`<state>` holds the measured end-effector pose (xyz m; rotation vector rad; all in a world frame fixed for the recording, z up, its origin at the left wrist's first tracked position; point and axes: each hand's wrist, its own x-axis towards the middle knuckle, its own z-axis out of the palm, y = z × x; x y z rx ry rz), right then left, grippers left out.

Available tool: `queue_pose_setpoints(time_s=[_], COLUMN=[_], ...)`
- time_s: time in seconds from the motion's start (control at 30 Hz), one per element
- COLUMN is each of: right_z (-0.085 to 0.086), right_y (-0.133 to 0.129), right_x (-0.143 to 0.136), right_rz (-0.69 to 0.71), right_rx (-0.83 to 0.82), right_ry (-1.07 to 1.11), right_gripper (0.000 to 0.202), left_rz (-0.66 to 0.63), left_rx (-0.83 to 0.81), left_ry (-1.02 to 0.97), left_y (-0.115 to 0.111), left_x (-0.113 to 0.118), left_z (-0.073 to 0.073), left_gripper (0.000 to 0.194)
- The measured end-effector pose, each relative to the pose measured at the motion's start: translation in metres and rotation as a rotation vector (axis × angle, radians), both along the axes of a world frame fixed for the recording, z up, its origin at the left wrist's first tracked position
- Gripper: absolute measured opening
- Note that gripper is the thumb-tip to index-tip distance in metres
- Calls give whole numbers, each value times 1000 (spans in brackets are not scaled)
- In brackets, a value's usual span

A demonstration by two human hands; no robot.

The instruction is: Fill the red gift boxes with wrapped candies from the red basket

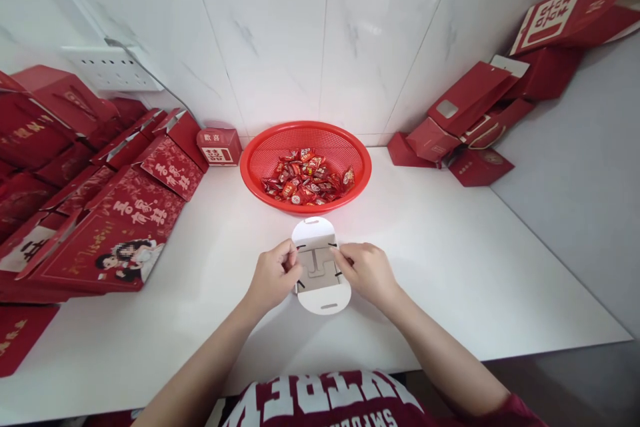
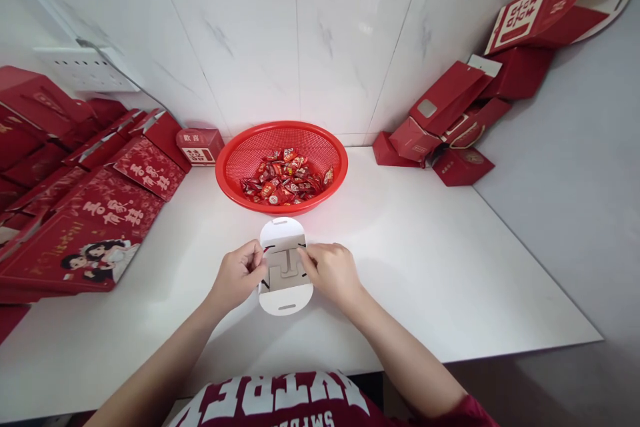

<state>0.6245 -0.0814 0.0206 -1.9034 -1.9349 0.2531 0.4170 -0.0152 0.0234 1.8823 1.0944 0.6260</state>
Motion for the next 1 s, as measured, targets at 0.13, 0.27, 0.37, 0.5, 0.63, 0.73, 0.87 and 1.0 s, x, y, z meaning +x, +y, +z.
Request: queue_pose_setpoints(time_s=[0.13, 0.27, 0.37, 0.5, 0.63, 0.73, 0.87, 1.0], right_z=[8, 10, 4, -3, -24, -46, -33, 30], right_y=[-3, -2, 0, 1, 4, 12, 12, -16], right_x=[10, 15, 13, 10, 8, 4, 9, 30], right_rz=[324, 539, 500, 471, 502, 495, 497, 349], right_rx=[295, 51, -36, -6, 60, 99, 263, 466], right_ry=[106, 81, 136, 294, 428, 501, 488, 279], right_gripper=[51, 118, 121, 108, 106, 120, 109, 56], left_rz=[-97, -162, -145, -277, -411, -364, -272, -227], left_rx=[-16, 104, 229, 374, 278, 92, -1, 10], left_ry=[13, -7, -57, -237, -318, -393, -410, -440], left_y=[5, 6, 6, 6, 6, 9, 13, 14], left_x=[-7, -11, -10, -9, -6, -3, 0, -1], left_z=[5, 2, -6, -25, -49, -60, -61, -55], left_gripper=[12, 12, 7, 52, 112, 123, 132, 125])
